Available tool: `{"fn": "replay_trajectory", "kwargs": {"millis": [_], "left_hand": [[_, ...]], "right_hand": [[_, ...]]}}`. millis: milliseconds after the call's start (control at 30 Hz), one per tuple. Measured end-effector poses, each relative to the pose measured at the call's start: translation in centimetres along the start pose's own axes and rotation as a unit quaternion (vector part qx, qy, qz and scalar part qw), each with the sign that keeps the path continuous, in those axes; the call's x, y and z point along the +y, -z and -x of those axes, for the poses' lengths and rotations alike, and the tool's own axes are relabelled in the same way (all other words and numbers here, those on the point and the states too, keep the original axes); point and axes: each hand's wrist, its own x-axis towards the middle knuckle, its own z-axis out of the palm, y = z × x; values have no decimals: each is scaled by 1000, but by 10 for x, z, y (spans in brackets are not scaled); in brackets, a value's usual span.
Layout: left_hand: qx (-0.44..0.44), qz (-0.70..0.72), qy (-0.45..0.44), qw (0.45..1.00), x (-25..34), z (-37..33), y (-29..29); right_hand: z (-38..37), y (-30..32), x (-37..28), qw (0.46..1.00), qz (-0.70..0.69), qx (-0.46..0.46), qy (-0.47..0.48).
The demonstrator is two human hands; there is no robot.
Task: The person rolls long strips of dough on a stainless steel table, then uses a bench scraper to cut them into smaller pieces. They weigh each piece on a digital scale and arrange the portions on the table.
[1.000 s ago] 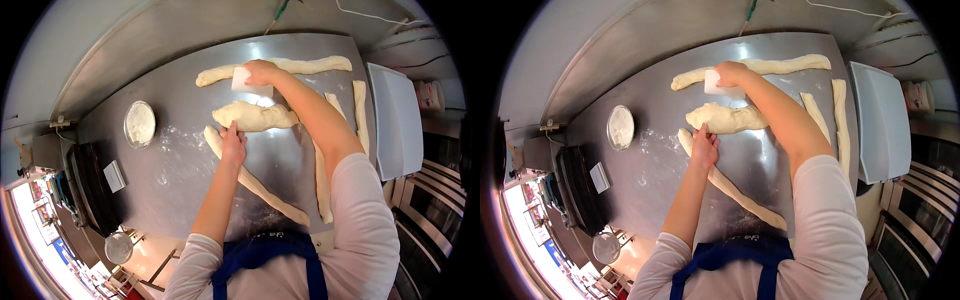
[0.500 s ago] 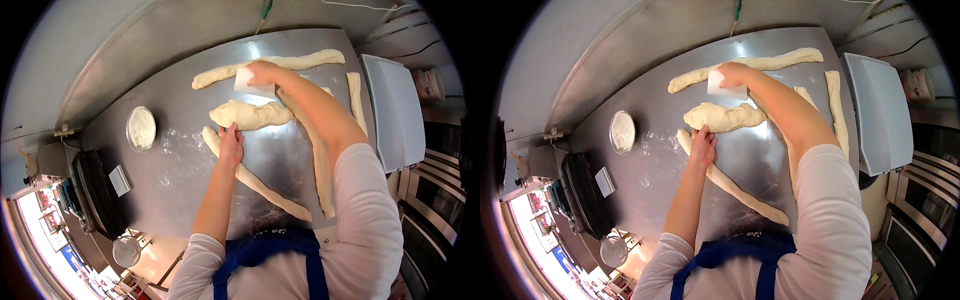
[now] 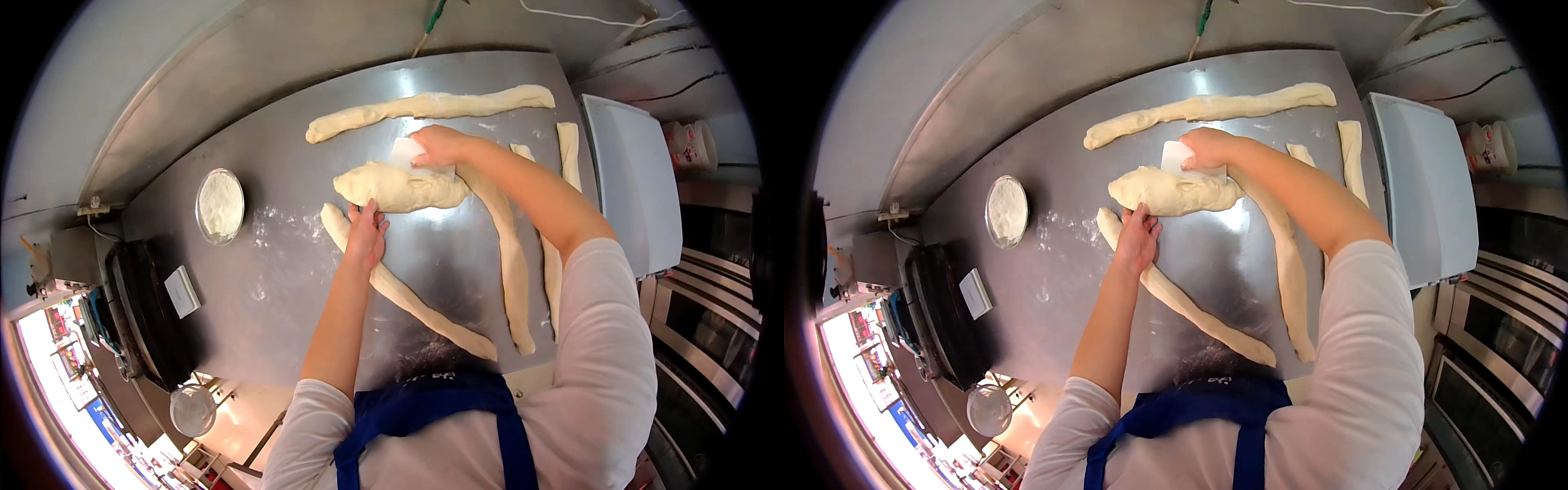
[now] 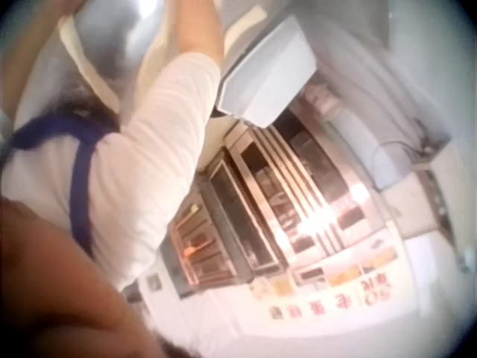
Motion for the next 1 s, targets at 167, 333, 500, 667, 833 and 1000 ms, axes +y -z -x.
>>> {"fn": "replay_trajectory", "kwargs": {"millis": [167,333,500,667,833,1000], "left_hand": [[19,1,-19,1000,0,-3,-9],[45,-4,-14,999,4,7,-15],[16,-20,-43,999,-4,-5,-9],[8,2,-45,999,-6,-2,-5],[0,4,-56,998,-13,1,-1],[-5,-11,-77,997,-11,5,-9]], "right_hand": [[9,20,-1,999,38,-14,-36],[27,19,-25,995,68,-39,-54],[44,33,-19,989,111,37,-95],[60,2,-38,992,108,-4,-71],[84,5,-24,975,36,128,-177],[77,-6,-13,977,4,125,-175]]}}
